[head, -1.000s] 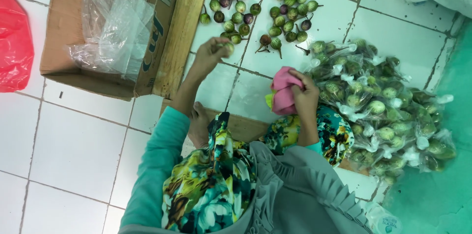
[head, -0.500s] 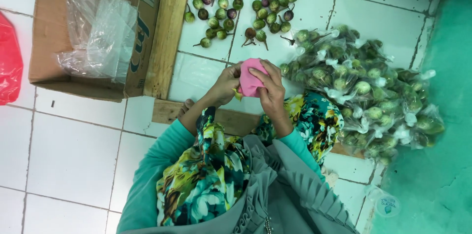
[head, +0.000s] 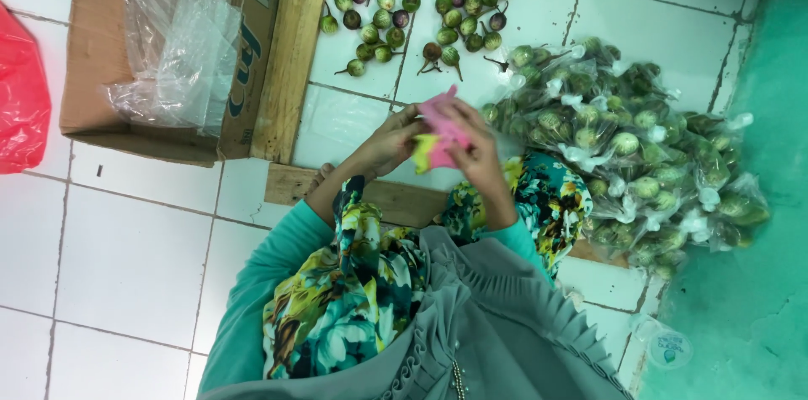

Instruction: Packaging small fruits into individual plastic bags and sealing them manually

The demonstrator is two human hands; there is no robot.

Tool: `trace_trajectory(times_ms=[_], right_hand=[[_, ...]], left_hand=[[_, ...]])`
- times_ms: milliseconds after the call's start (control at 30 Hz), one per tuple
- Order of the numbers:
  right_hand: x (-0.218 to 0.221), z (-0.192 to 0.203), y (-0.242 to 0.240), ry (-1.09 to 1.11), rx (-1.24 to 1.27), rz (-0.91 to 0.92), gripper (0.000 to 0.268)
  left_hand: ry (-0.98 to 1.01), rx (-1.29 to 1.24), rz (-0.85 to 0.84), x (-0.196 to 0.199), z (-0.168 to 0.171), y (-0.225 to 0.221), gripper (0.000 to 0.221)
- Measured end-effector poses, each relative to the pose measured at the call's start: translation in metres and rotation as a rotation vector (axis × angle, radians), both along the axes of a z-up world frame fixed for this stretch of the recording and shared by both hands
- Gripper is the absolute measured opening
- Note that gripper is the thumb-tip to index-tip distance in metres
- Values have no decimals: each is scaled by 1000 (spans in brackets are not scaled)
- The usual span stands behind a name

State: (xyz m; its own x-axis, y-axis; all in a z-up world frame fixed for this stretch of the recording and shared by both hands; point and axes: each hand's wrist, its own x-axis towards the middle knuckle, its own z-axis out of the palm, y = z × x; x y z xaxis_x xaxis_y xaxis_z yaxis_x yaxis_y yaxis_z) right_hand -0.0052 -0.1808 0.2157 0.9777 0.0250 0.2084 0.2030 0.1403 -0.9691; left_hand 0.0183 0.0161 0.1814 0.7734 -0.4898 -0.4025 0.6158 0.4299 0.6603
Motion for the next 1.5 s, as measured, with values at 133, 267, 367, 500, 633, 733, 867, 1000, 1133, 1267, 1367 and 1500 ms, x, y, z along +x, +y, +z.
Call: trace_trajectory(times_ms=[133, 267, 367, 500, 633, 733, 867, 1000, 1133, 1267, 1367, 1500], right_hand=[[-3, -2, 24, -258, -511, -5, 42], [-4, -28, 21, -416, -729, -168, 41], [-5, -38, 14, -221, -581, -254, 20], [0, -25, 2, 53, -249, -402, 27], [0, -32, -11, 21, -293, -184, 32], [-7, -18, 17, 28, -344, -97, 43], [-5, -45, 17, -61, -382, -150, 18], [-1, -43, 11, -48, -295, -199, 15], [-1, 11, 24, 64, -178, -348, 12], [9, -35, -30, 144, -443, -484, 14], [5, -24, -27, 245, -1002, -341, 38], [1, -29, 5, 139, -588, -105, 45]], left_hand=[[-7, 8, 149, -9, -63, -1, 33], [-27, -43, 71, -13, -76, 7, 34], [77, -6, 60, -21, -46, -4, 42], [112, 43, 54, -8, -30, -1, 53], [143, 71, 139, -2, -46, 0, 51], [124, 37, 155, -8, -40, -8, 41], [117, 117, 134, -15, -131, -7, 30], [112, 222, 140, -11, -27, -19, 35], [-1, 363, 208, 5, -37, 2, 34], [-24, 432, 353, 20, -20, 43, 39], [28, 406, 256, 15, -18, 45, 40], [82, 385, 169, 1, -13, 22, 42]])
